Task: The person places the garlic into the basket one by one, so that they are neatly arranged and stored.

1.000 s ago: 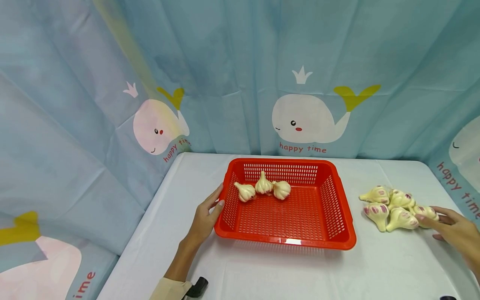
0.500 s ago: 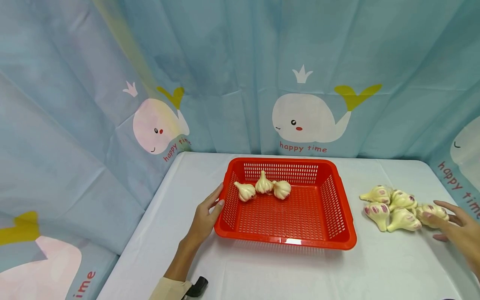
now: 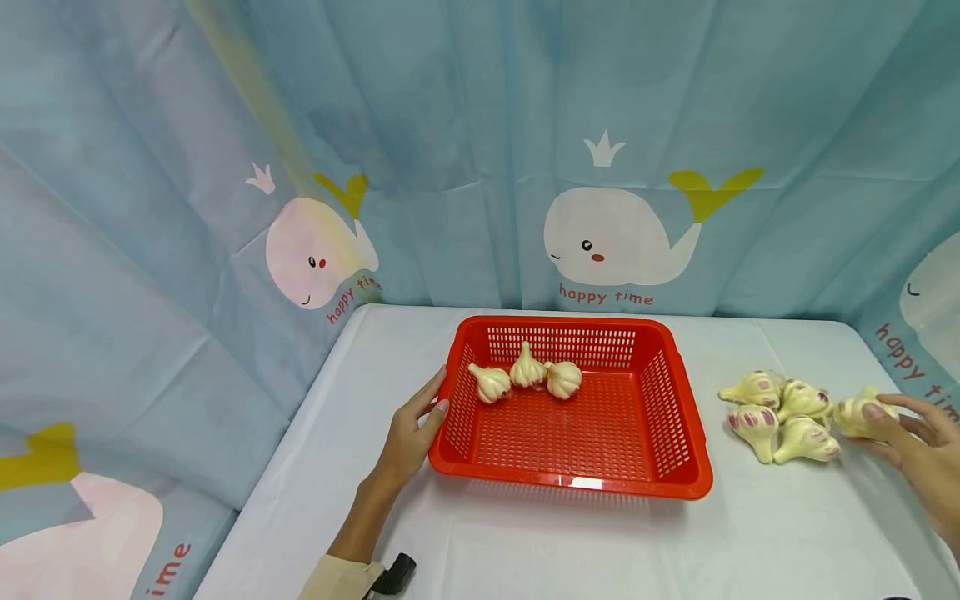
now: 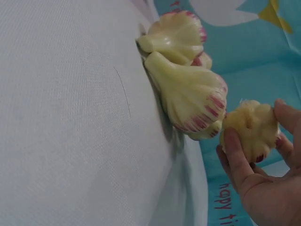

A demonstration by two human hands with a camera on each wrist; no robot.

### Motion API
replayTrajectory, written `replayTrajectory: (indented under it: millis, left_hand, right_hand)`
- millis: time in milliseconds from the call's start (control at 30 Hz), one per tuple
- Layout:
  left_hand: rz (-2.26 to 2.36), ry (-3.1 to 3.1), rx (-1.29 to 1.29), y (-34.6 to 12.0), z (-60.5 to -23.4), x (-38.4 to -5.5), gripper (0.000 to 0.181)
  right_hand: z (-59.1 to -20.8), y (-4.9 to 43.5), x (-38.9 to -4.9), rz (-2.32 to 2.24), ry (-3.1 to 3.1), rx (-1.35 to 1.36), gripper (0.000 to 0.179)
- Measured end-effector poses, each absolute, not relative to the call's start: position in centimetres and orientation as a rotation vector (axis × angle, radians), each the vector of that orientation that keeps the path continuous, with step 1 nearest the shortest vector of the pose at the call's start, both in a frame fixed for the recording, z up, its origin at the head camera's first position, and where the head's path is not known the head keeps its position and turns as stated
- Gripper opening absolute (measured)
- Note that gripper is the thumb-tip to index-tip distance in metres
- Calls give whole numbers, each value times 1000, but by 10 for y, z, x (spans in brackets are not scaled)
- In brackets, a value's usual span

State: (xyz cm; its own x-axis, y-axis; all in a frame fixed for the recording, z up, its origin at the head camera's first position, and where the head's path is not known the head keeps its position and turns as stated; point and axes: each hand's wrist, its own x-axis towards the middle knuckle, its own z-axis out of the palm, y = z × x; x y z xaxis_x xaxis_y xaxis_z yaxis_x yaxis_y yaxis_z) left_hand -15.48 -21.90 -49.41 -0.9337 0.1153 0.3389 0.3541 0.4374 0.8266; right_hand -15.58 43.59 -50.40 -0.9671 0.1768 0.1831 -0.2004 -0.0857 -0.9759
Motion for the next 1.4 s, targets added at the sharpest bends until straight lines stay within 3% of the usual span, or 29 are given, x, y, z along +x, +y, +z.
replayTrajectory:
  millis: [67,233,333,533,800,1400]
  left_hand:
    - [-1497,-2457,-412,-219,-494,-155,55]
    - [-1501,-2451,-417,-219,-494,-155,54]
    - [-1500,-2450,-420,-219,-494,-154,55]
    - [-1509,-2444,-418,-218,-494,-154,55]
    - [-1505,-2451,-410,-219,-494,-154,54]
    - [-1486,-2457,-413,-219,-495,-155,55]
  right_hand:
    - [-503,434,-156,2122,-1901,71,44]
    - [-496,426,-155,1960,-2024,27,76]
    - [-489,421,-155,1798,-2161,-19,85]
    - [-480,410,-155,1426,-2475,-225,83]
    - [-480,404,-157,1447,-2552,-354,81]
    - [-466,373,-169,1557,-2530,-8,69]
